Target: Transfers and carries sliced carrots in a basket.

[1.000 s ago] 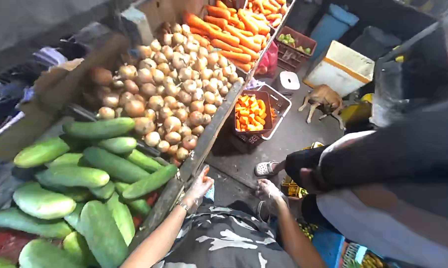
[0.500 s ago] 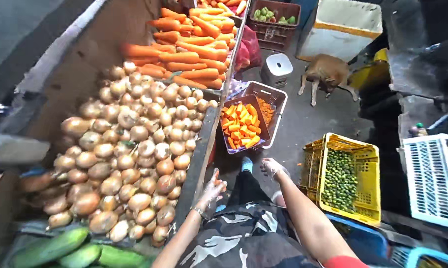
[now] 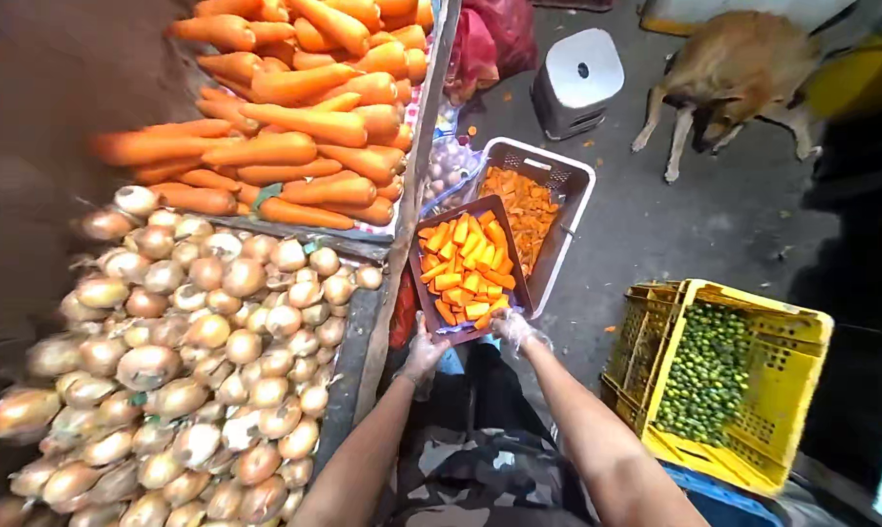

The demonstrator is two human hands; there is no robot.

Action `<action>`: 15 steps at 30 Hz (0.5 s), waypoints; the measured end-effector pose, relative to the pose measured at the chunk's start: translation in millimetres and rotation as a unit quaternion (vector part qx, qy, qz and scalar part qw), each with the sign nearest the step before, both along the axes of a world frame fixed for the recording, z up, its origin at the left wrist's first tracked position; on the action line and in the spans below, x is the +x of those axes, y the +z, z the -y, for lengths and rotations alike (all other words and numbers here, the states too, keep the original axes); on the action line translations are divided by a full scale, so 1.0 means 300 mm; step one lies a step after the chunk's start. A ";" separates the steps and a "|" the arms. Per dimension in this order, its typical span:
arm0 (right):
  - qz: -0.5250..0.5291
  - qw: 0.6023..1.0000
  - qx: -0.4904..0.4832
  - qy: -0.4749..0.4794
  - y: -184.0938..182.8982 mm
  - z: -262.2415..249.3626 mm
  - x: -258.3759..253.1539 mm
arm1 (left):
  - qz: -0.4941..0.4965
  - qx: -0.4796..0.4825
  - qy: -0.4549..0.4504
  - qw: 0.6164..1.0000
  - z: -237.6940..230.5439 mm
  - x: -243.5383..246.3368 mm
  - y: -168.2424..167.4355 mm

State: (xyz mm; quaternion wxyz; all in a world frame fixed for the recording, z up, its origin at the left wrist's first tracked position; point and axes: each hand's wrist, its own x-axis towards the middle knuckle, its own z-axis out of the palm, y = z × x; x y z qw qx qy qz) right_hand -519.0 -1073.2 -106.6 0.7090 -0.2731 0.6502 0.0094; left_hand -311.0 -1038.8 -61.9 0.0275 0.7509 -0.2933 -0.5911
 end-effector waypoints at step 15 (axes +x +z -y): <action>-0.072 0.976 0.136 -0.157 -0.379 0.135 0.389 | 0.251 -0.045 -0.426 0.868 0.397 -0.076 -0.479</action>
